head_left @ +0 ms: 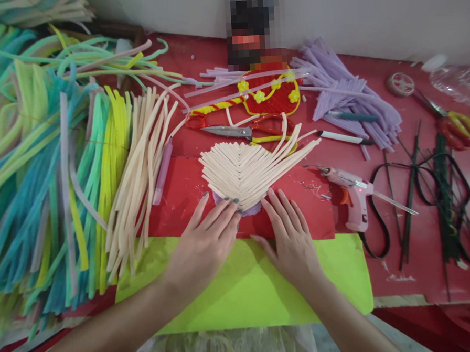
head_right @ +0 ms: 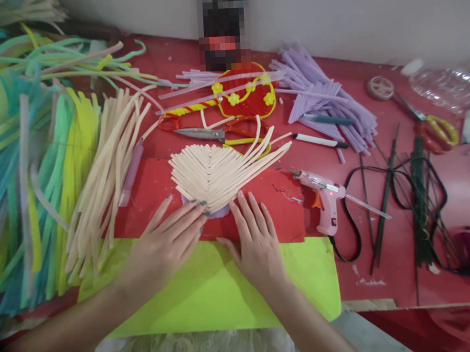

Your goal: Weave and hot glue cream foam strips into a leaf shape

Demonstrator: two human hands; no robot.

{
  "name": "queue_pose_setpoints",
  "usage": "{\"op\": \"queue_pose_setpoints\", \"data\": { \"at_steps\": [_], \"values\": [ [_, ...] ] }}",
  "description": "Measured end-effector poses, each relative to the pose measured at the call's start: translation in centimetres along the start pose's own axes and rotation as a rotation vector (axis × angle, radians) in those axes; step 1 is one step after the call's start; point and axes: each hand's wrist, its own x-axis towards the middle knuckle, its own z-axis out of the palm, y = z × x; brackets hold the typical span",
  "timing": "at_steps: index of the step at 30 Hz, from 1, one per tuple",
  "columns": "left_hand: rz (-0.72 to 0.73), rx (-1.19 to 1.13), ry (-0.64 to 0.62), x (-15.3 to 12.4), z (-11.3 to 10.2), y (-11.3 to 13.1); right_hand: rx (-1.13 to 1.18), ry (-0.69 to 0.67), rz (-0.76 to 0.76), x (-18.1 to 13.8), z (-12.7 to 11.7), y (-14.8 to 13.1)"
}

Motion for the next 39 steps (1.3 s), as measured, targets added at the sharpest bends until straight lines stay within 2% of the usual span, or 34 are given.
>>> {"op": "queue_pose_setpoints", "data": {
  "at_steps": [23, 39],
  "values": [
    [0.004, 0.031, 0.026, 0.08, -0.03, 0.06, -0.001, -0.003, 0.009, 0.16, -0.09, -0.24],
    [-0.004, 0.026, 0.043, 0.17, 0.10, 0.06, 0.014, 0.064, 0.023, 0.46, -0.25, -0.49]
  ]
}}
